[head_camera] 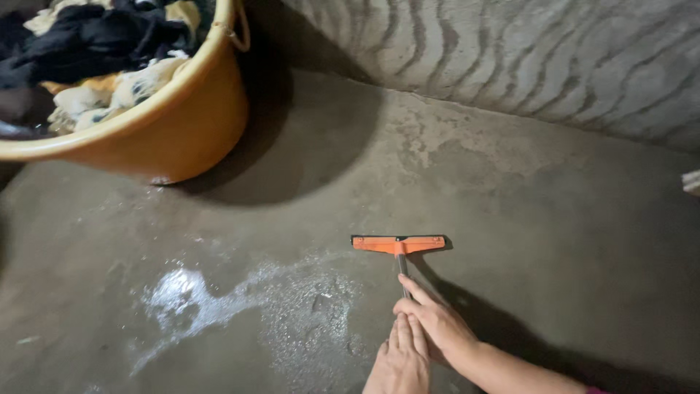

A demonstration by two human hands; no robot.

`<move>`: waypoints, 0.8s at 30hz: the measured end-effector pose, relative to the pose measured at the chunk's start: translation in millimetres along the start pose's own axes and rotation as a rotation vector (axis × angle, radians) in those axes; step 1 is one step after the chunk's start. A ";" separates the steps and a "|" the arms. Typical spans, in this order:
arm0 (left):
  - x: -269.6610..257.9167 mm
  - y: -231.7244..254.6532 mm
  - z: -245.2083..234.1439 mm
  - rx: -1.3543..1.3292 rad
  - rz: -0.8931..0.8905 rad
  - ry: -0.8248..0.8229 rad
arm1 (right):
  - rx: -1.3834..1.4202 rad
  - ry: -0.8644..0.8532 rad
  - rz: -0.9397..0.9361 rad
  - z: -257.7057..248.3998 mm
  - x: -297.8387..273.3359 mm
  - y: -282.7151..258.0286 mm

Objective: The person uses a squeegee to push water across a concrete floor, moving the tool in repeated strokes to clear the surface.

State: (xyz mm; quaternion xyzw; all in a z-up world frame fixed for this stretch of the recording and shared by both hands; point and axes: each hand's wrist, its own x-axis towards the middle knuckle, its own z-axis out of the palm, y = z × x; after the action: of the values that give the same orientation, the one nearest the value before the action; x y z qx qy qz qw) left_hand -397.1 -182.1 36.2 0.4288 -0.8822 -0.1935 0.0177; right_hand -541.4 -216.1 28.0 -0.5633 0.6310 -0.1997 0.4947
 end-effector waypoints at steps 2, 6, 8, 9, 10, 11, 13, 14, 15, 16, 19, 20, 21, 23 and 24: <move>8.7 1.7 -3.4 -0.017 0.041 -0.035 | 0.058 0.010 -0.132 -16.7 14.7 1.8; 75.9 -3.8 -51.6 0.083 0.073 -0.044 | 0.768 0.176 0.213 -57.7 60.8 -11.6; 110.2 -4.9 -77.5 0.115 0.077 -0.062 | 0.738 0.243 0.208 -78.7 76.5 -18.1; 117.4 -2.6 -85.8 0.143 0.073 -0.081 | 0.238 0.247 -0.079 -90.0 79.1 -19.2; 114.1 1.6 -88.7 0.142 0.081 -0.085 | -0.268 0.234 -0.350 -96.4 76.5 -19.2; 108.2 5.4 -88.9 0.142 0.069 -0.126 | -0.267 0.239 -0.343 -94.1 66.6 -18.1; 94.8 13.6 -79.4 0.191 0.111 -0.151 | -0.392 0.327 -0.434 -85.9 44.1 -19.8; 77.1 20.6 -67.0 0.240 0.164 -0.140 | 0.051 0.313 0.061 -78.5 28.0 -19.6; 63.7 29.2 -53.0 0.188 0.154 -0.114 | 0.496 0.280 0.553 -68.2 10.5 -18.2; 51.9 38.1 -38.0 0.134 0.145 -0.095 | 0.099 0.239 0.288 -63.5 -9.4 -13.6; 39.2 59.1 -6.3 0.037 0.151 -0.207 | -0.257 0.194 0.055 -62.4 -33.1 7.9; 46.6 60.9 -2.1 0.038 0.157 -0.209 | -0.225 0.191 0.085 -63.9 -34.4 18.3; 57.0 62.0 -2.1 0.046 0.151 -0.144 | -0.223 0.197 0.088 -72.2 -25.8 28.3; 85.7 61.3 -15.8 0.109 0.186 -0.079 | -0.305 0.264 -0.458 -95.6 -1.4 40.0; 108.9 55.6 -27.9 0.168 0.227 -0.074 | 0.088 0.301 -0.268 -106.8 13.2 40.1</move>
State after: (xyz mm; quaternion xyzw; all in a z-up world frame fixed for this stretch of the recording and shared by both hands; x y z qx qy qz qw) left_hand -502.0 -243.3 67.1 0.3188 -0.9382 -0.1315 -0.0289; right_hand -651.1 -249.2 36.3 -0.5840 0.6079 -0.3730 0.3877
